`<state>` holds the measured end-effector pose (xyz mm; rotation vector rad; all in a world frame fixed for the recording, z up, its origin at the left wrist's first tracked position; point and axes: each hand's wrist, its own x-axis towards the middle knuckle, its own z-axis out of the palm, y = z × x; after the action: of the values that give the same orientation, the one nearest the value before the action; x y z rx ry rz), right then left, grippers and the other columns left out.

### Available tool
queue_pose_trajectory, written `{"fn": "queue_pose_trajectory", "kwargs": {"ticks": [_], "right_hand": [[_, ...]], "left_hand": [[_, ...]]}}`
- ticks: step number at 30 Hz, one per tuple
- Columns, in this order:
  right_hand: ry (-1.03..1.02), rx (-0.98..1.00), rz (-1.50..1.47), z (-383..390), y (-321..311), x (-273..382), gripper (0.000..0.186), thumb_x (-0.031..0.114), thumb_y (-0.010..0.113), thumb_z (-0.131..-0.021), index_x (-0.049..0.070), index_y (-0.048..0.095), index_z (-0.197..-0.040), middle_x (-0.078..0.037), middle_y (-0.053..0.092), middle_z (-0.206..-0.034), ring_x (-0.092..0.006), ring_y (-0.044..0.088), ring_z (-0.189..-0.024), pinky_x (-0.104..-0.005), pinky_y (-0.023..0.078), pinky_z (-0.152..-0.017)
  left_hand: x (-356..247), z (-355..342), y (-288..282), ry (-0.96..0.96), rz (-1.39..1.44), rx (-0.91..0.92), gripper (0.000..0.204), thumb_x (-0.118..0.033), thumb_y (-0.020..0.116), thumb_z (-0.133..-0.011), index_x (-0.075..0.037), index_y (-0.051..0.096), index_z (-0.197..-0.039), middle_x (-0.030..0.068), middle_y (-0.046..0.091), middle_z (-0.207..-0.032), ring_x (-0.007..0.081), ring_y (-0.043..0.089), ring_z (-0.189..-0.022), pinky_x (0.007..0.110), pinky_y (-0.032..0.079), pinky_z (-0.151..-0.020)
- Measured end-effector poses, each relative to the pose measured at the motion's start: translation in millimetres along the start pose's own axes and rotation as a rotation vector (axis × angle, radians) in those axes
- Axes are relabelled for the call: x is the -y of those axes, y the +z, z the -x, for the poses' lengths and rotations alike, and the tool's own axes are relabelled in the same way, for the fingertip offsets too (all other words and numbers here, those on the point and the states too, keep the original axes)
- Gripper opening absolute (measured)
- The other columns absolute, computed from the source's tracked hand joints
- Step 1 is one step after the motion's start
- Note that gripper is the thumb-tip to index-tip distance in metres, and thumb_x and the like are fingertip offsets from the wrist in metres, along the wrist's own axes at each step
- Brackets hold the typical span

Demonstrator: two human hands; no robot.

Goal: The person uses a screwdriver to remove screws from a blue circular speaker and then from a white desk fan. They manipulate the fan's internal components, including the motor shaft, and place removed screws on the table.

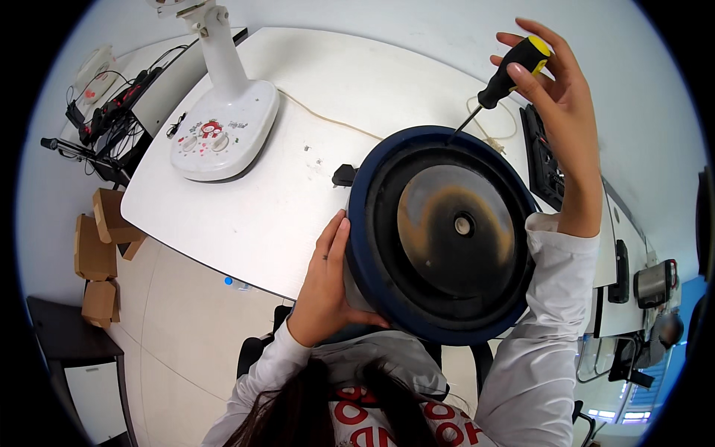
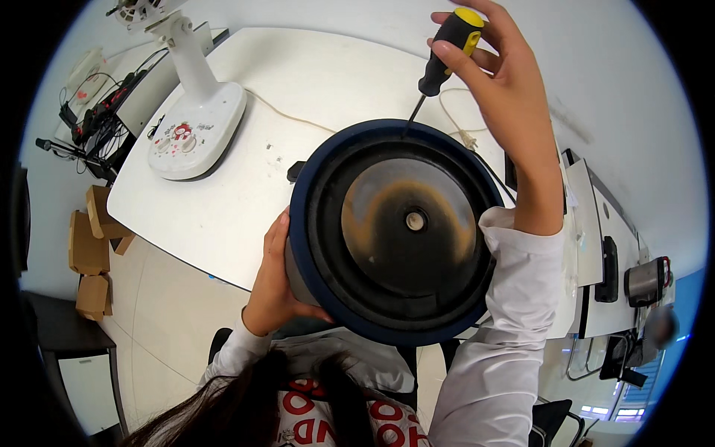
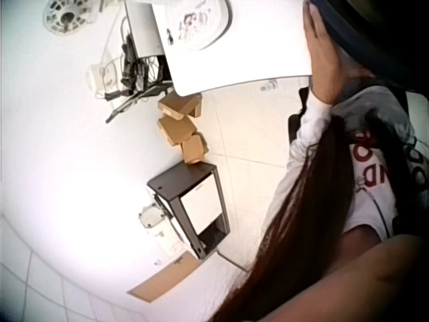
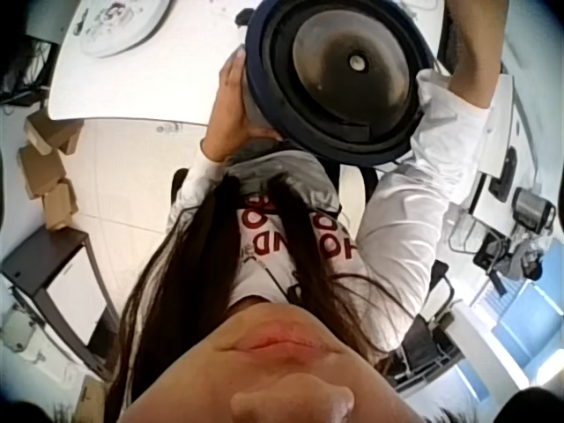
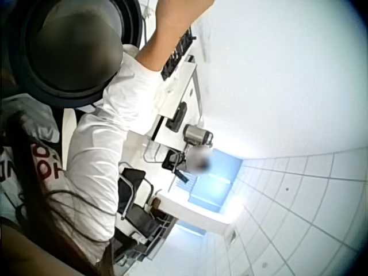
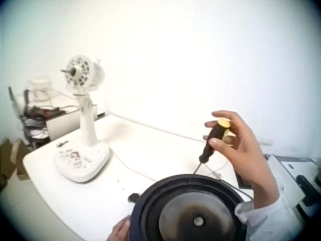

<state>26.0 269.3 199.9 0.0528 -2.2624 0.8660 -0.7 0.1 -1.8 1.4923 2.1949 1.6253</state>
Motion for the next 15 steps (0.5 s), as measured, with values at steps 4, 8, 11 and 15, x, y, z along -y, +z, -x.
{"fn": "queue_pose_trajectory", "kwargs": {"ticks": [4,8,11,15], "right_hand": [[0.058,-0.193,-0.13,3.2,-25.9,-12.0,0.04,0.02,0.059,-0.091,0.002,0.05,-0.125,-0.017,0.059,-0.118,-0.0279,0.062,-0.105,-0.037,0.049,-0.093],[0.003,-0.36,-0.087,17.1,-81.7,-4.0,0.051,0.03,0.055,-0.093,-0.002,0.044,-0.131,-0.019,0.055,-0.125,-0.0324,0.059,-0.11,-0.0415,0.046,-0.097],[0.07,-0.196,0.004,45.9,-95.9,-0.9,0.053,0.035,0.055,-0.091,-0.001,0.047,-0.129,-0.019,0.059,-0.118,-0.0299,0.064,-0.103,-0.0412,0.053,-0.087],[0.133,-0.095,0.14,72.2,-80.3,2.4,0.058,0.039,0.061,-0.086,-0.001,0.049,-0.126,-0.017,0.062,-0.11,-0.0282,0.067,-0.093,-0.0385,0.058,-0.077]], "left_hand": [[-0.8,0.1,0.3,-0.012,0.002,0.001,0.14,-0.04,0.092,-0.036,-0.004,0.012,-0.145,0.029,0.021,-0.144,0.0462,0.028,-0.131,0.048,0.031,-0.107],[1.0,1.2,2.0,-0.011,0.013,0.009,0.141,-0.042,0.092,-0.035,-0.005,0.011,-0.145,0.0285,0.021,-0.144,0.0466,0.028,-0.131,0.049,0.031,-0.106],[2.3,2.1,2.8,-0.032,-0.01,0.013,0.143,-0.043,0.092,-0.034,-0.007,0.011,-0.146,0.0281,0.02,-0.144,0.0465,0.028,-0.131,0.049,0.032,-0.106],[3.2,4.5,5.6,-0.047,0.015,0.004,0.145,-0.044,0.092,-0.032,-0.007,0.01,-0.146,0.0276,0.02,-0.145,0.0459,0.027,-0.132,0.05,0.032,-0.105]]}}
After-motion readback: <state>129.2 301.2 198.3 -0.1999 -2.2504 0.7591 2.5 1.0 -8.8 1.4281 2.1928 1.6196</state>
